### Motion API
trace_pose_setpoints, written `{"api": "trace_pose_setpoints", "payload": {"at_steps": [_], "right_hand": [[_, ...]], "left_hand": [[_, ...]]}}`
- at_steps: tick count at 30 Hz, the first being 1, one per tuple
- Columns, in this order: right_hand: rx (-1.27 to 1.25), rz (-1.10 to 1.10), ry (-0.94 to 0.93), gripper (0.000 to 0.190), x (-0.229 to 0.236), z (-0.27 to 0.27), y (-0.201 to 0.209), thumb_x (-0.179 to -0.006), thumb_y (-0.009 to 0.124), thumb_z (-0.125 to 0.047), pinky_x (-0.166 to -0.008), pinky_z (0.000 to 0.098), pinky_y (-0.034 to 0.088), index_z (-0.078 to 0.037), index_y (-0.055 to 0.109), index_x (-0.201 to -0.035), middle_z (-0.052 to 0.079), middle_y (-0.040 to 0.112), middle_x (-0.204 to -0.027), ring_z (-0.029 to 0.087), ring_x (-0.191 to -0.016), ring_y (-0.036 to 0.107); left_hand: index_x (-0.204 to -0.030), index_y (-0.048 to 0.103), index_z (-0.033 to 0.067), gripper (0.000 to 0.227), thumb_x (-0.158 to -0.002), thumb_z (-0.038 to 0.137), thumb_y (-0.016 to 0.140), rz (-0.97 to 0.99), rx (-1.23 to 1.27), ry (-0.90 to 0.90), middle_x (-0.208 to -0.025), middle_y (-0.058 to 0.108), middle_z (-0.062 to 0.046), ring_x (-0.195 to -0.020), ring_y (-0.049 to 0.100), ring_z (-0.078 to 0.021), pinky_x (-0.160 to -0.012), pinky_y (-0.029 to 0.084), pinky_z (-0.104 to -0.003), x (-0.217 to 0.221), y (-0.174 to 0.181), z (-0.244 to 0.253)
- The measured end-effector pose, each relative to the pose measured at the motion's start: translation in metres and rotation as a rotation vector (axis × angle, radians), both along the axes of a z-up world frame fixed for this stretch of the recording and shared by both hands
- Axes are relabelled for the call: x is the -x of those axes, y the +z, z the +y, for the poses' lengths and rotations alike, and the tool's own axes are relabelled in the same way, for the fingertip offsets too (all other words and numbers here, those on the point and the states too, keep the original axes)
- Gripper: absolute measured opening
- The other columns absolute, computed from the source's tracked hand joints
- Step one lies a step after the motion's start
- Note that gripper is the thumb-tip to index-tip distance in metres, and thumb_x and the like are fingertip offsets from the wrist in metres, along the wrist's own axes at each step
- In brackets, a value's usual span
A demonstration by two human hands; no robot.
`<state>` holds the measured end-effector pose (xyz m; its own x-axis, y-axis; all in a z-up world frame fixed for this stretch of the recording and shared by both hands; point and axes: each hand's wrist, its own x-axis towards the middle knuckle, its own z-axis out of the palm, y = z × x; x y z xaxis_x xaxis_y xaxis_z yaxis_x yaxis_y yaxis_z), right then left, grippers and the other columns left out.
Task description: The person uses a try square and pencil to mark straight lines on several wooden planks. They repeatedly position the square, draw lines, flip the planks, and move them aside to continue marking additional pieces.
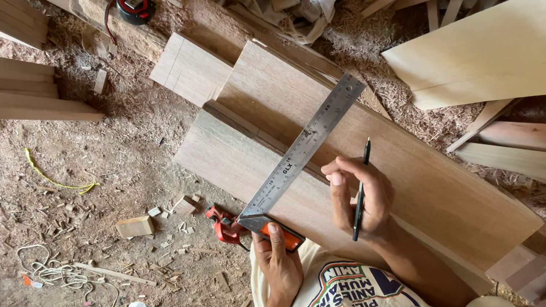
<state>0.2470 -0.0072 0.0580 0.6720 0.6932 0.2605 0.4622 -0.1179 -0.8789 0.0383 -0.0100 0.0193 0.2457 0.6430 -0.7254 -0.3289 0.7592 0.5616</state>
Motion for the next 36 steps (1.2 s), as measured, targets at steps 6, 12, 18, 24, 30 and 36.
{"api": "trace_pose_setpoints", "payload": {"at_steps": [6,12,18,24,30,36], "right_hand": [[0.006,0.053,-0.011,0.028,0.005,-0.004,-0.001,-0.112,0.048,-0.005,-0.072,0.0295,0.059,0.005,0.044,-0.138,0.021,0.073,-0.107,0.019,-0.08,0.07],[0.029,0.119,-0.044,0.04,0.007,-0.01,-0.012,-0.118,0.035,-0.025,-0.069,0.0267,0.059,0.006,0.043,-0.143,0.011,0.076,-0.095,0.014,-0.075,0.071],[0.03,0.01,0.046,0.039,-0.003,-0.011,-0.007,-0.112,0.037,-0.029,-0.063,0.0269,0.051,-0.003,0.062,-0.126,0.007,0.061,-0.086,0.015,-0.077,0.06],[0.144,0.254,0.268,0.016,-0.001,0.033,0.012,-0.105,0.063,-0.015,-0.061,0.0301,0.054,0.001,0.063,-0.105,0.01,0.068,-0.09,0.017,-0.071,0.063],[0.318,0.001,0.617,0.026,0.027,0.086,0.013,-0.102,0.065,-0.03,-0.055,0.0366,0.053,-0.007,0.066,-0.09,0.01,0.07,-0.073,0.022,-0.062,0.068],[0.474,-0.277,0.512,0.016,-0.029,0.076,0.013,-0.106,0.058,-0.017,-0.053,0.0375,0.052,-0.007,0.068,-0.098,0.01,0.071,-0.081,0.02,-0.062,0.066]], "left_hand": [[-0.133,0.052,0.007,0.026,-0.109,0.019,0.053,0.0,-0.018,0.005,-0.115,0.064,-0.002,-0.107,0.061,-0.0115,-0.1,0.051,-0.034,0.005,-0.007,-0.005],[-0.129,0.054,0.0067,0.023,-0.11,0.019,0.054,0.001,-0.019,0.005,-0.11,0.064,-0.001,-0.102,0.061,-0.0103,-0.095,0.052,-0.033,0.008,-0.011,-0.007],[-0.127,0.055,0.007,0.024,-0.107,0.019,0.056,0.033,0.028,-0.019,-0.109,0.064,-0.002,-0.099,0.062,-0.0108,-0.091,0.053,-0.032,0.0,-0.004,0.0],[-0.131,0.059,0.0046,0.026,-0.11,0.02,0.057,0.261,-0.076,-0.237,-0.104,0.063,-0.001,-0.091,0.054,-0.0069,-0.081,0.049,-0.025,-0.005,0.01,0.014],[-0.128,0.059,0.0039,0.024,-0.109,0.017,0.062,0.208,-0.045,-0.176,-0.103,0.062,-0.002,-0.082,0.048,-0.0074,-0.067,0.039,-0.023,-0.014,0.017,0.025],[-0.123,0.059,0.0032,0.023,-0.104,0.016,0.065,0.195,-0.085,-0.157,-0.108,0.065,-0.002,-0.095,0.058,-0.0096,-0.082,0.05,-0.027,-0.016,0.01,0.023]]}}
